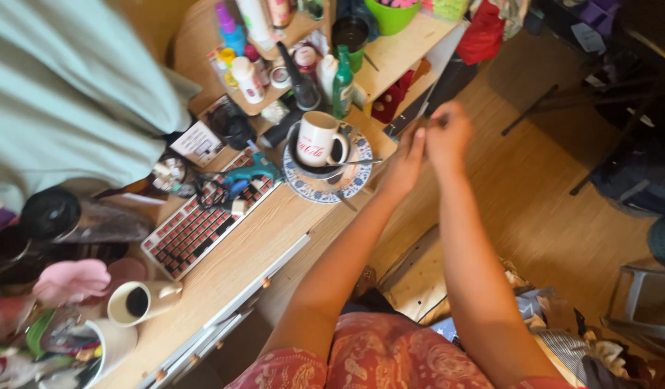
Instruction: The person picks up several yellow and orange flower-shaped objects from a table and places them into a clear plastic bag. The person then moves to a different table, picks up a small black cup and some wires, and places them into the same bag.
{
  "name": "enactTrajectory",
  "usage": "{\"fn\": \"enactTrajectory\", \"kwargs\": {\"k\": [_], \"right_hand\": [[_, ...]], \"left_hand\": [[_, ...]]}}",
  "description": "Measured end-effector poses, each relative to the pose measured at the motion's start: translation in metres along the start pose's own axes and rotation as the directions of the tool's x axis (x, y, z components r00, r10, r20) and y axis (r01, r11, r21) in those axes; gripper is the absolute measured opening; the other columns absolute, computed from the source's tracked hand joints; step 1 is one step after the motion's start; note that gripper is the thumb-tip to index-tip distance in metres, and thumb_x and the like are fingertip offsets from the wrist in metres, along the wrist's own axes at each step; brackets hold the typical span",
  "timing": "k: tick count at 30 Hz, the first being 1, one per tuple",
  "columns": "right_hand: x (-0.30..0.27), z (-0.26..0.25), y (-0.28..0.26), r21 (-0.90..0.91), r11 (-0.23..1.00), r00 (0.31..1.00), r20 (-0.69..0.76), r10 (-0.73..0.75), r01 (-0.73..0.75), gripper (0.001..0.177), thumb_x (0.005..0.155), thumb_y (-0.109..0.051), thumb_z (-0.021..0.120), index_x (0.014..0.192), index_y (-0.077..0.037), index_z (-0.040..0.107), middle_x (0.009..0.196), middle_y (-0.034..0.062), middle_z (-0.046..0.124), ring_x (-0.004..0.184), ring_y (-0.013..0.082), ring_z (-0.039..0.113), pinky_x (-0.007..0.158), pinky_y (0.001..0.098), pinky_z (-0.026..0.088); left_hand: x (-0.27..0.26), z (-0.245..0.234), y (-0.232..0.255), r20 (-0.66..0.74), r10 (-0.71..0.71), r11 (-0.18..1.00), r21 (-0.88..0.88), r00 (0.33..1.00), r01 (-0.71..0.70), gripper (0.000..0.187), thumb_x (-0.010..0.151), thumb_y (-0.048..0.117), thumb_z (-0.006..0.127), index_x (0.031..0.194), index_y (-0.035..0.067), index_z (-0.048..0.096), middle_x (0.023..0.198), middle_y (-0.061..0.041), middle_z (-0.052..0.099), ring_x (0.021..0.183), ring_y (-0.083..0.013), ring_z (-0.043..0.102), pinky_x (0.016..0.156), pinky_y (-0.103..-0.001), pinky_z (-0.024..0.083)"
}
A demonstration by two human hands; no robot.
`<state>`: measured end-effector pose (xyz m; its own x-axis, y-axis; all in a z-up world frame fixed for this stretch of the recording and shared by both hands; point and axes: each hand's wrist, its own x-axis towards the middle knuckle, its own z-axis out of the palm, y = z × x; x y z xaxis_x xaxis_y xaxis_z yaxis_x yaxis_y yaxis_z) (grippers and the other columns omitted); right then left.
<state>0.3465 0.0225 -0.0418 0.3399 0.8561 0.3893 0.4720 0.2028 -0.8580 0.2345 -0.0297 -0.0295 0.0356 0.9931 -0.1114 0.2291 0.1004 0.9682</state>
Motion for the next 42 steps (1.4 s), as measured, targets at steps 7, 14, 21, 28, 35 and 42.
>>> {"fn": "enactTrajectory", "kwargs": {"k": [7,14,21,28,35,42], "right_hand": [[0.015,-0.017,-0.174,0.189,0.915,0.920,0.095,-0.379,0.357,0.019,0.088,0.011,0.066,0.095,-0.005,0.059,0.077,0.0048,0.060,0.070,0.0136,0.057,0.066,0.0306,0.049],[-0.042,0.076,-0.270,0.655,0.755,0.747,0.487,-0.453,0.031,0.020,0.095,0.012,0.066,0.101,-0.005,0.056,0.087,-0.0012,0.061,0.070,0.0060,0.059,0.061,0.0227,0.046],[-0.149,0.210,-0.326,0.578,0.796,0.417,0.777,-0.471,-0.178,0.014,0.091,0.005,0.065,0.097,-0.005,0.058,0.073,0.0036,0.066,0.059,0.0084,0.064,0.052,0.0248,0.048],[-0.229,0.343,-0.339,0.560,0.790,0.184,0.828,-0.529,-0.249,0.018,0.083,0.004,0.066,0.100,-0.003,0.062,0.077,0.0062,0.070,0.070,0.0119,0.069,0.064,0.0269,0.053],[-0.252,0.434,-0.338,0.446,0.895,0.159,0.886,-0.436,-0.026,0.016,0.086,-0.003,0.069,0.102,-0.004,0.069,0.084,0.0087,0.074,0.077,0.0158,0.072,0.071,0.0298,0.056],[-0.256,0.468,-0.320,0.395,0.918,0.120,0.911,-0.394,0.008,0.029,0.085,-0.014,0.078,0.111,-0.006,0.069,0.102,0.0117,0.073,0.090,0.0226,0.073,0.079,0.0336,0.057]], "left_hand": [[-0.035,-0.067,0.072,-0.189,0.554,0.799,0.393,0.810,-0.455,0.084,0.071,0.017,0.075,0.146,0.003,0.038,0.138,-0.030,0.053,0.119,-0.0476,0.057,0.096,-0.050,0.051],[-0.108,-0.199,0.083,-0.550,0.443,0.802,0.596,0.708,-0.039,0.057,0.083,0.029,0.075,0.132,0.007,0.055,0.112,-0.019,0.068,0.097,-0.0406,0.069,0.077,-0.049,0.056],[-0.177,-0.324,0.002,-0.807,0.320,0.744,0.538,0.496,0.397,0.048,0.076,0.035,0.080,0.109,0.004,0.063,0.099,-0.022,0.068,0.091,-0.0427,0.066,0.076,-0.052,0.056],[-0.200,-0.423,-0.103,-0.899,0.158,0.786,0.365,0.408,0.498,0.053,0.091,0.019,0.065,0.136,-0.005,0.054,0.116,-0.031,0.066,0.104,-0.0443,0.067,0.084,-0.051,0.056],[-0.183,-0.471,-0.150,-0.857,0.033,0.841,0.302,0.514,0.450,0.064,0.086,0.012,0.062,0.147,0.003,0.044,0.126,-0.030,0.066,0.110,-0.0461,0.066,0.092,-0.051,0.054],[-0.171,-0.492,-0.194,-0.736,0.055,0.882,0.353,0.675,0.313,0.085,0.081,0.010,0.068,0.155,0.004,0.027,0.145,-0.040,0.044,0.120,-0.0525,0.056,0.100,-0.052,0.048]]}}
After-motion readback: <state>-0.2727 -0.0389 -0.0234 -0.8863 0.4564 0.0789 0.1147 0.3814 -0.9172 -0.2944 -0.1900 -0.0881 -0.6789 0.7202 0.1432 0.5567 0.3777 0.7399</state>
